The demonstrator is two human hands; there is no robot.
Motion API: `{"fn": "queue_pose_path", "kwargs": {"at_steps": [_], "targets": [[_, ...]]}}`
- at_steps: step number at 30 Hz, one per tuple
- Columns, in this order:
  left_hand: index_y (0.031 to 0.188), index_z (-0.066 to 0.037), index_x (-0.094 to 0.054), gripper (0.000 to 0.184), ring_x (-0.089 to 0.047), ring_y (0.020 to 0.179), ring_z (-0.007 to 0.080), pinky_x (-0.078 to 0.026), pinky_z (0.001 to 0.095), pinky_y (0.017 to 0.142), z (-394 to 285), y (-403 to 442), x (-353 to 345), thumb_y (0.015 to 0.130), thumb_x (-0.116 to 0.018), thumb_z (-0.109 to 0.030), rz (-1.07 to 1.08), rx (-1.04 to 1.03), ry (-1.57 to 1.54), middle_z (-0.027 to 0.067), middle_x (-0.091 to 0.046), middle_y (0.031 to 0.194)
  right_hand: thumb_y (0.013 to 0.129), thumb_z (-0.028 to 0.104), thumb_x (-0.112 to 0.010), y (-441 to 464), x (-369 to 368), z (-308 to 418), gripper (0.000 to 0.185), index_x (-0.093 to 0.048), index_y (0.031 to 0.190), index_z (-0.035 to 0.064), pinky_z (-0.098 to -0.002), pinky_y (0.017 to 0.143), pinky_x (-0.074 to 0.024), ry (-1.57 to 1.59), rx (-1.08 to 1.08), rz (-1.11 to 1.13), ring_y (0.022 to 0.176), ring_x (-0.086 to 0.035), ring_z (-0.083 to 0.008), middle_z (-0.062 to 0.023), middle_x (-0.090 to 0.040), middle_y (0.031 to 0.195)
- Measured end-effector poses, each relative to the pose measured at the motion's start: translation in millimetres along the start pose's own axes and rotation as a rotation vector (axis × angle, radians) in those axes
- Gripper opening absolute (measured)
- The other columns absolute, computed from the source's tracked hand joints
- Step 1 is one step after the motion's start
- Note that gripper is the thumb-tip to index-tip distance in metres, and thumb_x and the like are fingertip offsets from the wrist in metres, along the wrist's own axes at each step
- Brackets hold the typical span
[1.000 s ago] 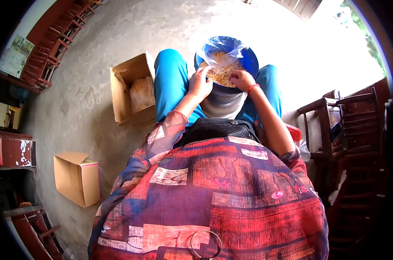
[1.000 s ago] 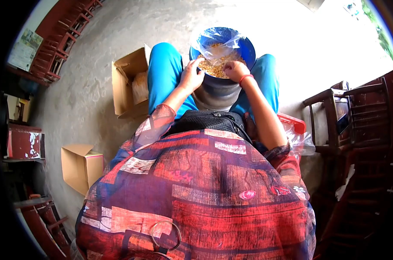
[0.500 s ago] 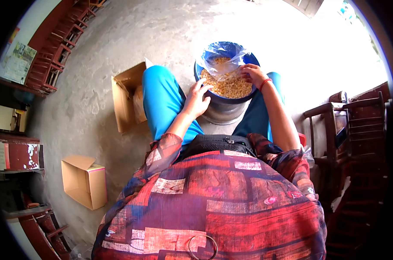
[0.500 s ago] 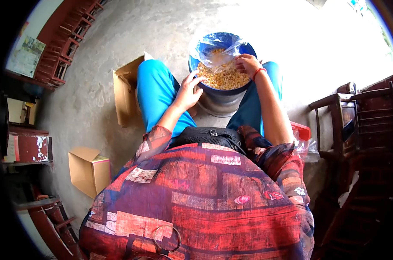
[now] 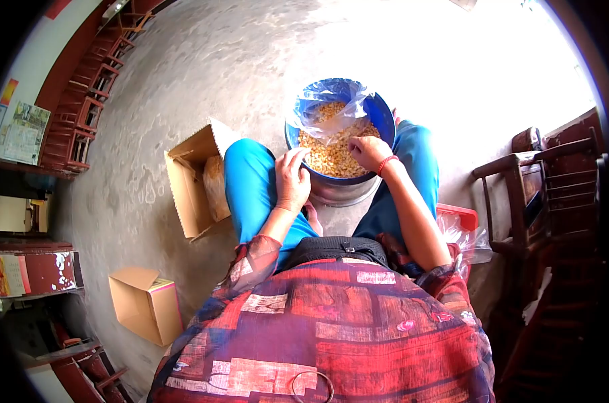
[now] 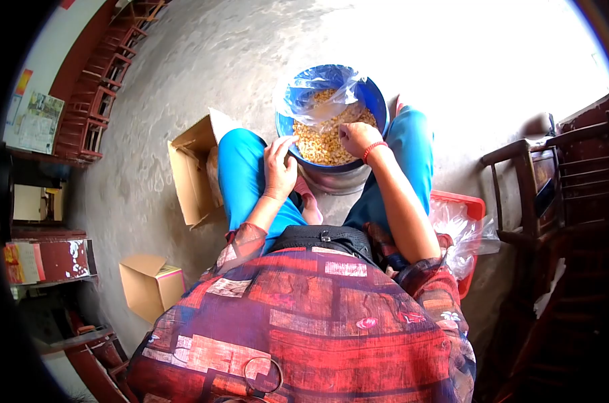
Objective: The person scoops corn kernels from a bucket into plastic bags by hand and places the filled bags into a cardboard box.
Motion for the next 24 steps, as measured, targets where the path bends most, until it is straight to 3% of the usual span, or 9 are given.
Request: {"fn": "queue_pose_path", "kwargs": {"at_steps": [5,7,10,14,21,23,24], "targets": [[0.108,-0.009,-0.055,0.050,-0.048,0.097,0.0290,-0.034,0.0376,0.091,7.0,1.0,1.1,0.061,-0.044,0.006,-0.082,0.042,0.038,0.0098,-0.055,0.105,0.075,0.018,-0.050,-0.2,-4.0,5.0,0.013,-0.058,0.079,0.0091,-0.0412,0.063,-0.0460,-0.044,0.010,0.055,0.070,-0.059,-0.0316,-0.0139,-0.060,0.071],[0.111,-0.008,-0.054,0.049,-0.050,0.095,0.0275,-0.035,0.0366,0.090,14.2,3.0,0.3,0.065,-0.043,0.007,-0.070,0.037,0.026,0.0102,-0.056,0.105,0.075,0.018,-0.050,-0.8,-6.2,2.4,0.014,-0.058,0.080,0.0090,-0.0414,0.063,-0.0459,-0.032,-0.006,0.051,0.070,-0.059,-0.0316,-0.0140,-0.060,0.071],[0.115,-0.002,-0.049,0.037,-0.054,0.095,0.0168,-0.041,0.0280,0.084,32.9,-1.6,2.0,0.080,-0.040,0.005,-0.135,0.178,-0.269,0.0097,-0.056,0.109,0.075,0.018,-0.049,-0.3,-8.2,1.3,0.014,-0.058,0.080,0.0097,-0.0426,0.064,-0.0461,-0.027,-0.035,0.097,0.073,-0.059,-0.0325,-0.0143,-0.060,0.073],[0.115,-0.002,-0.049,0.041,-0.052,0.096,0.0217,-0.040,0.0318,0.086,44.9,-1.9,7.3,0.075,-0.043,0.005,-0.219,0.238,-0.357,0.0106,-0.054,0.107,0.074,0.018,-0.049,-1.0,-11.1,-0.1,0.014,-0.058,0.080,0.0099,-0.0439,0.065,-0.0464,-0.029,-0.056,0.132,0.075,-0.059,-0.0334,-0.0151,-0.060,0.075],[0.125,0.001,-0.039,0.041,-0.048,0.110,0.0243,-0.038,0.0337,0.092,85.8,34.2,1.2,0.087,-0.048,-0.012,-0.219,0.394,-0.483,0.0185,-0.049,0.118,0.076,0.020,-0.048,-1.7,-11.9,-0.8,0.015,-0.057,0.079,0.0092,-0.0443,0.065,-0.0462,-0.038,-0.058,0.138,0.075,-0.058,-0.0336,-0.0155,-0.060,0.074],[0.126,-0.001,-0.038,0.042,-0.043,0.115,0.0212,-0.033,0.0326,0.097,108.8,59.9,-10.5,0.089,-0.049,-0.019,-0.152,0.451,-0.597,0.0154,-0.044,0.124,0.076,0.020,-0.047,-2.1,-11.1,0.2,0.015,-0.057,0.079,0.0094,-0.0442,0.065,-0.0461,-0.036,-0.060,0.133,0.075,-0.058,-0.0335,-0.0154,-0.060,0.075],[0.126,-0.002,-0.040,0.045,-0.044,0.114,0.0200,-0.035,0.0308,0.094,111.9,72.6,-11.8,0.089,-0.049,-0.027,-0.107,0.492,-0.580,0.0136,-0.045,0.124,0.076,0.020,-0.047,-2.3,-10.8,0.8,0.015,-0.057,0.079,0.0094,-0.0442,0.065,-0.0461,-0.036,-0.062,0.132,0.075,-0.058,-0.0335,-0.0154,-0.060,0.075]]}}
Point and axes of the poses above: each hand's wrist, its own y-axis towards the middle knuckle, its own x-axis out of the back of the hand, z = x × y, the point moved 9 cm from there along y, towards the middle knuckle
